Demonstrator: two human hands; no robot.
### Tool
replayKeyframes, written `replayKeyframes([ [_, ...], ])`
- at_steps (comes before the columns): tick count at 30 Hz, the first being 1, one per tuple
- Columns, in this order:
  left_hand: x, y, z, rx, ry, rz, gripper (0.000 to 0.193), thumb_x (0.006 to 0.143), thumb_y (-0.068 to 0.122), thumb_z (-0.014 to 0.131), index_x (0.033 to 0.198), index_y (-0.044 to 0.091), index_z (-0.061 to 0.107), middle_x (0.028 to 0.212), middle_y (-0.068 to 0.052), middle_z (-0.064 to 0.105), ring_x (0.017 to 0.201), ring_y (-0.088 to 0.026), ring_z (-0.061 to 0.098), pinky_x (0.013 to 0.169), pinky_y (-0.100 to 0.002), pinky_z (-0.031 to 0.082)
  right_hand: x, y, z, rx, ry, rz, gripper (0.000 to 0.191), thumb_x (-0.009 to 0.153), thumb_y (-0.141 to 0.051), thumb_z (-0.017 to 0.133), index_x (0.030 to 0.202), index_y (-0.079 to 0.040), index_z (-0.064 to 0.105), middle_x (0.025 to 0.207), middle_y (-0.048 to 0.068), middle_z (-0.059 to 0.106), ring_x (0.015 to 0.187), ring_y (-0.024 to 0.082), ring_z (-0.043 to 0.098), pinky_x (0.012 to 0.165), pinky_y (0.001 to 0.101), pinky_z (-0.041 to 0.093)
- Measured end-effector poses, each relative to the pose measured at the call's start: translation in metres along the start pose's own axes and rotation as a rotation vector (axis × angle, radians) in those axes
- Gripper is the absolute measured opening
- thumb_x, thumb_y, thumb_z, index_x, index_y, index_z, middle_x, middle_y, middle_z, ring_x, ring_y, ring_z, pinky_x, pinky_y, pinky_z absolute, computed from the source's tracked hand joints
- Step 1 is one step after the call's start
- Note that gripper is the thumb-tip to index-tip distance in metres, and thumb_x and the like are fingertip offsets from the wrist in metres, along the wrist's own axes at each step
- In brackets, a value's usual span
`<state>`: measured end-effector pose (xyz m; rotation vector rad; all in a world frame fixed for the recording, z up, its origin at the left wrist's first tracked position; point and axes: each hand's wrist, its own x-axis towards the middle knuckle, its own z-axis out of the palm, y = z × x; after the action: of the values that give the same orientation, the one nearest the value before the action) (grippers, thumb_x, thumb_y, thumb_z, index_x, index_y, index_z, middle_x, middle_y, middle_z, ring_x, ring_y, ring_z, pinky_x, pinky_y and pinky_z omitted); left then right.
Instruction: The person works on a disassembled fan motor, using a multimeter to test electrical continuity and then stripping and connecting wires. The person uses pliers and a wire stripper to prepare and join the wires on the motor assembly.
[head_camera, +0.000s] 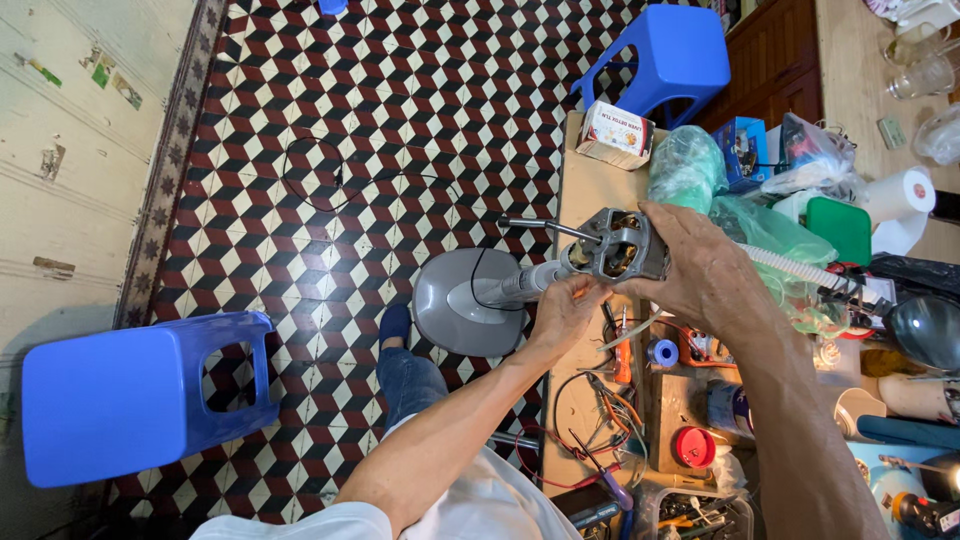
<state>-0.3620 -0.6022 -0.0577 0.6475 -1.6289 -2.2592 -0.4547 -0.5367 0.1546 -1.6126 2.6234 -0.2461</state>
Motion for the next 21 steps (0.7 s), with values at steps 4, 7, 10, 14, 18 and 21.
replayKeyframes([
  [4, -0.0006, -0.0012, -0.0008, -0.012, -0.008, 0.011, 0.026, 0.098, 0.025, 0.067, 0.099, 0.000, 0.076, 0.085, -0.001, 0.074, 0.081, -0.005, 0.061, 0.074, -0.026, 0.050, 0.0009, -0.0011, -0.0002, -0.032, 0.020, -0.020, 0.093, 0.065, -0.044, 0.088, 0.137, 0.003, 0.055, 0.133, 0.022, 0.061, 0.120, 0.039, 0.060, 0.100, 0.0463, 0.048],
  [7, -0.0008, 0.0010, -0.0012, -0.014, -0.011, 0.000, 0.025, 0.099, 0.024, 0.066, 0.100, 0.001, 0.076, 0.085, -0.002, 0.073, 0.081, -0.006, 0.061, 0.074, -0.027, 0.050, 0.0015, -0.0001, 0.0001, -0.035, 0.015, -0.007, 0.093, 0.064, -0.045, 0.089, 0.137, 0.003, 0.056, 0.132, 0.022, 0.062, 0.119, 0.039, 0.060, 0.100, 0.0466, 0.048],
  [10, -0.0010, 0.0043, -0.0019, 0.022, -0.017, 0.008, 0.026, 0.100, 0.025, 0.066, 0.101, 0.002, 0.077, 0.084, -0.002, 0.073, 0.081, -0.006, 0.060, 0.073, -0.027, 0.050, 0.0019, 0.0020, 0.0014, -0.033, -0.002, 0.018, 0.095, 0.063, -0.047, 0.089, 0.137, 0.003, 0.055, 0.131, 0.022, 0.062, 0.120, 0.038, 0.060, 0.101, 0.0463, 0.048],
  [14, 0.0004, 0.0073, -0.0047, 0.055, -0.028, 0.026, 0.025, 0.098, 0.025, 0.066, 0.100, 0.002, 0.076, 0.085, -0.001, 0.073, 0.081, -0.005, 0.061, 0.073, -0.027, 0.050, 0.0060, 0.0044, 0.0034, -0.056, -0.005, 0.034, 0.101, 0.060, -0.050, 0.090, 0.137, 0.004, 0.055, 0.132, 0.025, 0.061, 0.120, 0.040, 0.058, 0.100, 0.0476, 0.047],
  [18, 0.0013, 0.0073, -0.0061, 0.054, -0.042, 0.023, 0.026, 0.100, 0.026, 0.067, 0.098, 0.001, 0.075, 0.083, -0.002, 0.072, 0.081, -0.006, 0.060, 0.073, -0.027, 0.050, 0.0048, 0.0041, 0.0027, -0.068, -0.017, 0.060, 0.100, 0.061, -0.052, 0.089, 0.139, 0.002, 0.055, 0.132, 0.024, 0.061, 0.122, 0.039, 0.058, 0.102, 0.0473, 0.047],
  [21, 0.0003, 0.0075, -0.0067, 0.056, -0.053, 0.002, 0.028, 0.100, 0.026, 0.068, 0.096, -0.001, 0.075, 0.083, -0.004, 0.071, 0.080, -0.007, 0.059, 0.071, -0.029, 0.049, 0.0019, 0.0034, 0.0021, -0.079, -0.028, 0.091, 0.099, 0.063, -0.051, 0.089, 0.139, 0.001, 0.055, 0.133, 0.023, 0.061, 0.123, 0.039, 0.058, 0.102, 0.0472, 0.046],
])
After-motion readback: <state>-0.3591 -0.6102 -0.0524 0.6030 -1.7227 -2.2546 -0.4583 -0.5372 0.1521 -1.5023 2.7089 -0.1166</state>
